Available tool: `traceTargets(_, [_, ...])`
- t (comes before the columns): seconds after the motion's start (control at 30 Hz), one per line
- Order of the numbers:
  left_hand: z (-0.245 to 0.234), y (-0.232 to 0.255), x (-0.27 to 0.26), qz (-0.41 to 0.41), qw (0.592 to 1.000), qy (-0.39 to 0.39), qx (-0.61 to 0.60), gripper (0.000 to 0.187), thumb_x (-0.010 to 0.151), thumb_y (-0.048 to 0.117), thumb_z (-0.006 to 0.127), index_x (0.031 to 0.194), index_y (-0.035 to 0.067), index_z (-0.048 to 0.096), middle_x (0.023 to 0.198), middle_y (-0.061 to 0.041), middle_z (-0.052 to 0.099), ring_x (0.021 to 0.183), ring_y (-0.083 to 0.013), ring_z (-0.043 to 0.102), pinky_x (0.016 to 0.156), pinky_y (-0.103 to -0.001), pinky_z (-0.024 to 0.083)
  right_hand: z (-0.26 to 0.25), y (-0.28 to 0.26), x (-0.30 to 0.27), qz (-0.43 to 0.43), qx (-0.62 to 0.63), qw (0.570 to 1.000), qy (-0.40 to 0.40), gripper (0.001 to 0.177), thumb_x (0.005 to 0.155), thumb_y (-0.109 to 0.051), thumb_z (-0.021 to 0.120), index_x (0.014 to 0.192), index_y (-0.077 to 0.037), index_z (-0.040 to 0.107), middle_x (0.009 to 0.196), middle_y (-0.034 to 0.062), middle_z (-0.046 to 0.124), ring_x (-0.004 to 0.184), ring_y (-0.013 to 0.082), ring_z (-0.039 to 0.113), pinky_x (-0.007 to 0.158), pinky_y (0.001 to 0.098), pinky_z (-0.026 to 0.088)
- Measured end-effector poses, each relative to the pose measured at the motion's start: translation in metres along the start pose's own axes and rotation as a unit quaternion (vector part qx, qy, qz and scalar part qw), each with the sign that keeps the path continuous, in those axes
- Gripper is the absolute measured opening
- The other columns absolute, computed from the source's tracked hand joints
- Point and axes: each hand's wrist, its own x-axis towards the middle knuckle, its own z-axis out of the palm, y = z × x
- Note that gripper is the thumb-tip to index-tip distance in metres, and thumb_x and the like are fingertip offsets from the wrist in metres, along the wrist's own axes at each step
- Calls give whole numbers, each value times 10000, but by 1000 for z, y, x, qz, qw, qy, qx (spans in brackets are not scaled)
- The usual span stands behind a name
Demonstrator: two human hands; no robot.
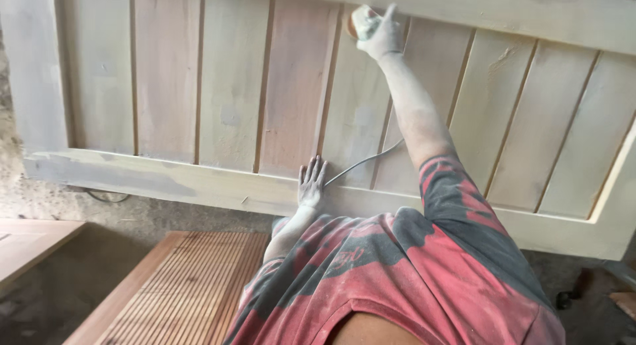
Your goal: The person uses an orbital sander to smooth the surface of a large wooden panel. They move the sander systematically across the panel's surface, covering different sections to even out the wood grain.
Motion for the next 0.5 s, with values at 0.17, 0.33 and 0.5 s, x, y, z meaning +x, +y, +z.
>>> traceTargets(0.17, [-11,1,11,23,999,28,-20,646,957,153,450,1597,134,362,1699,-106,255,1582,-267,200,1273,-508,121,24,-68,21,-31,-59,998,11,1404,554,-420,959,1515,43,46,1016,199,672,905,321,695,874,394,568])
traceTargets(0.33, [-8,6,-4,4,1000,12,-22,607,1006,155,420,1610,157,360,1723,-91,259,1599,-250,206,1294,-492,112,20,-45,5,-15,-70,997,-31,1280,679,-453,897,1577,14,113,1112,158,693,962,293,721,904,379,599])
traceTargets(0.5, [-14,5,12,1,1000,-3,0,674,946,160,446,1611,154,335,1705,-96,250,1587,-259,189,1280,-500,102,-23,-1,4,-40,-35,999,8,1190,734,-457,925,1556,-14,188,1209,153,681,1061,304,704,980,407,546])
